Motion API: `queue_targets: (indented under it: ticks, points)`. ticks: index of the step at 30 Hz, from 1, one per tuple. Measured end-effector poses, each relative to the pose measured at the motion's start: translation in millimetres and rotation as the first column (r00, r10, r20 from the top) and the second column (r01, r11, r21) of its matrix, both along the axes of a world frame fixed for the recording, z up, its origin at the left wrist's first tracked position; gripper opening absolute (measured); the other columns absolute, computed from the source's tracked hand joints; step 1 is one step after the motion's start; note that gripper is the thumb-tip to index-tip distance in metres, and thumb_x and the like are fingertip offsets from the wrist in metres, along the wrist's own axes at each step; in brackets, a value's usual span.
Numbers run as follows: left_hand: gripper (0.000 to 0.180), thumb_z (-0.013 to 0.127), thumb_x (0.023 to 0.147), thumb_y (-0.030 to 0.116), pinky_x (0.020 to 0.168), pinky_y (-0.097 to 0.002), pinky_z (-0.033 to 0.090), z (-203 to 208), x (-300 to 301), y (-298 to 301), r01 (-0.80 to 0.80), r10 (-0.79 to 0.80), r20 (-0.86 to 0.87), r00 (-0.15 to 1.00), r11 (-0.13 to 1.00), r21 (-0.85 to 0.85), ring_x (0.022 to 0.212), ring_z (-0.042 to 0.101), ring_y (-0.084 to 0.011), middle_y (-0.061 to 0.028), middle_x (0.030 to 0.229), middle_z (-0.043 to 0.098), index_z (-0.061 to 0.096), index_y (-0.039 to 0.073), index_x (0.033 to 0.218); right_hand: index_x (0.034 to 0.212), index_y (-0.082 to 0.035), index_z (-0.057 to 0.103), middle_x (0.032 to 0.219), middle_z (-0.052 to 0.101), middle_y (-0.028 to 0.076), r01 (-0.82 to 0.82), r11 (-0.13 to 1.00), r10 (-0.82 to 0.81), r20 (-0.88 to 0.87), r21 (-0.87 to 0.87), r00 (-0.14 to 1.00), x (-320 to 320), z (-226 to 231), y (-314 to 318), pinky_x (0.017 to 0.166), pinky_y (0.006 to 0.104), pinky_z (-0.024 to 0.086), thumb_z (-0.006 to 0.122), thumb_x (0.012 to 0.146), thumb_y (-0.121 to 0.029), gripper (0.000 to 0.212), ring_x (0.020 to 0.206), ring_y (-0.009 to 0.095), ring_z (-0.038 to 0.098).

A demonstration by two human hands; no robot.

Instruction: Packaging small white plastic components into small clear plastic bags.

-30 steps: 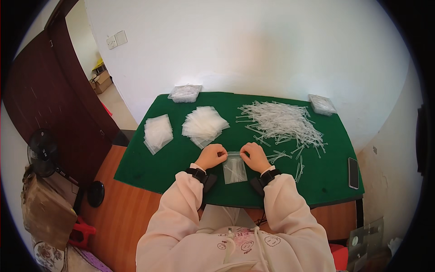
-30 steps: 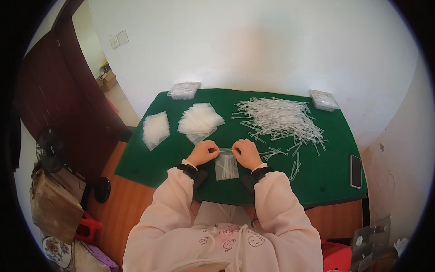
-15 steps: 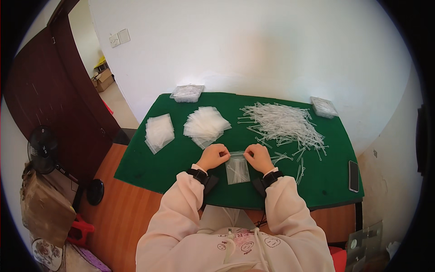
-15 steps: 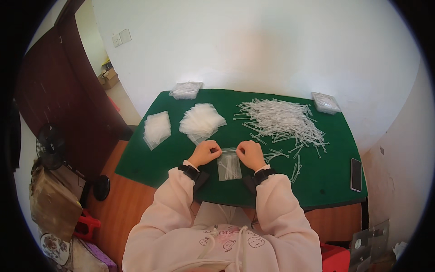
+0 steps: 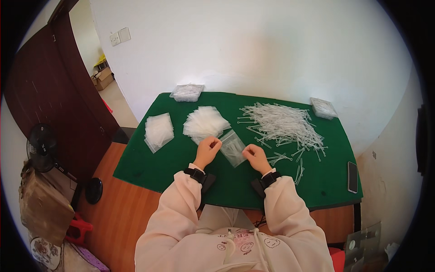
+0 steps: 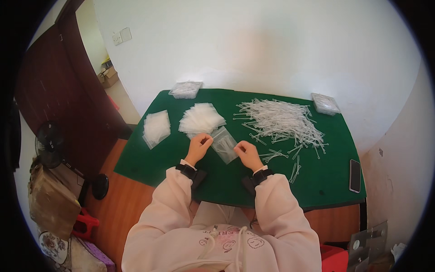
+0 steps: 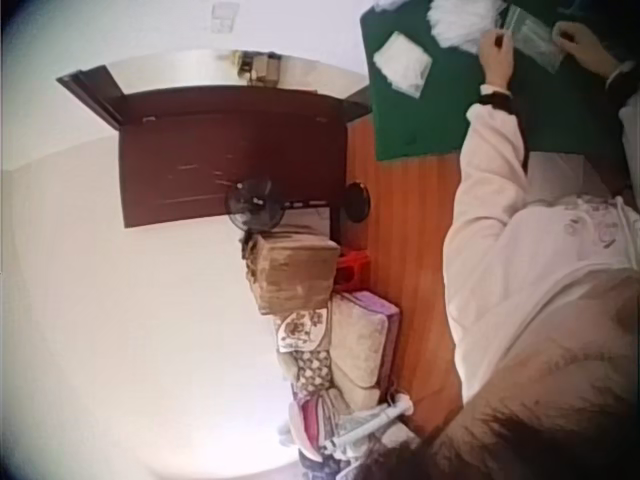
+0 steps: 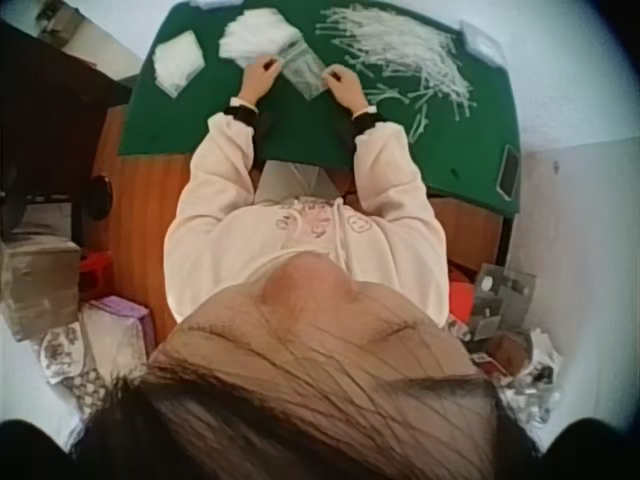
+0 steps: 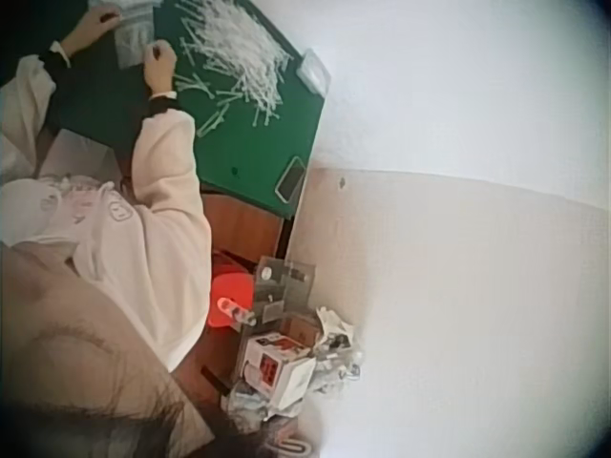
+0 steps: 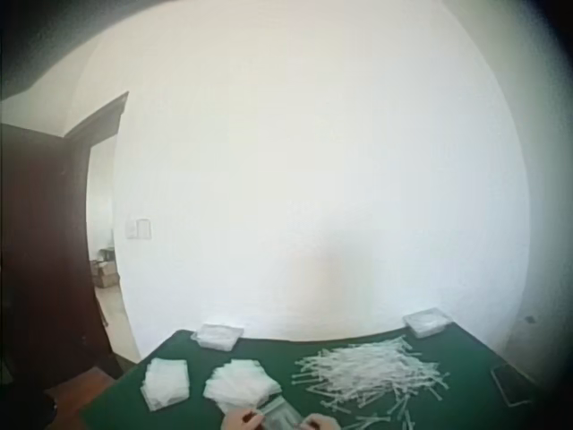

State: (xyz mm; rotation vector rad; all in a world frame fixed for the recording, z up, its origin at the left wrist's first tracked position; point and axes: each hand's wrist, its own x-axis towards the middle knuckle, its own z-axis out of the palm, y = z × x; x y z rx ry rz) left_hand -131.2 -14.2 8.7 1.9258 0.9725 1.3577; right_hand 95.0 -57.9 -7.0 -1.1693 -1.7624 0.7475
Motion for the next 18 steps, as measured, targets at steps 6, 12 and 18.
queue_targets:
  ticks: [6,12,18]
  points:
    - [0.013,0.059,0.080,0.012,0.054,-0.0226,0.038,-5.7,0.4,0.1,0.288,-0.295,-0.023,0.955,0.944,-0.158,0.060,0.048,-0.0074,-0.0002,0.067,0.054,0.058,0.001,0.075,0.083,-0.002,0.054,0.067,0.054,-0.001,0.013,0.972,-0.142,-0.548,-0.233,0.824,-0.7,5.8,0.2,0.052,0.0209,0.039,0.056,0.085,-0.012,0.011,0.058,0.006,0.048]
    - [0.016,0.058,0.084,0.014,0.051,-0.0206,0.036,0.0,6.2,-6.4,0.362,-0.339,0.125,0.932,0.871,-0.331,0.058,0.045,-0.0050,0.0009,0.070,0.054,0.057,0.002,0.075,0.086,-0.002,0.055,0.067,0.054,-0.001,-0.145,0.962,-0.013,-0.570,-0.232,0.822,-2.8,-3.1,2.5,0.049,0.0188,0.039,0.053,0.087,-0.010,0.008,0.055,0.005,0.048]
    - [0.017,0.056,0.087,0.017,0.051,-0.0199,0.039,-5.4,3.1,2.0,0.307,-0.310,0.044,0.950,0.897,-0.319,0.056,0.049,-0.0059,-0.0002,0.071,0.056,0.058,0.002,0.080,0.095,-0.002,0.055,0.070,0.056,0.000,0.065,0.983,-0.135,-0.441,-0.170,0.887,0.4,-2.3,4.8,0.050,0.0198,0.041,0.051,0.086,-0.006,0.011,0.054,0.007,0.049]
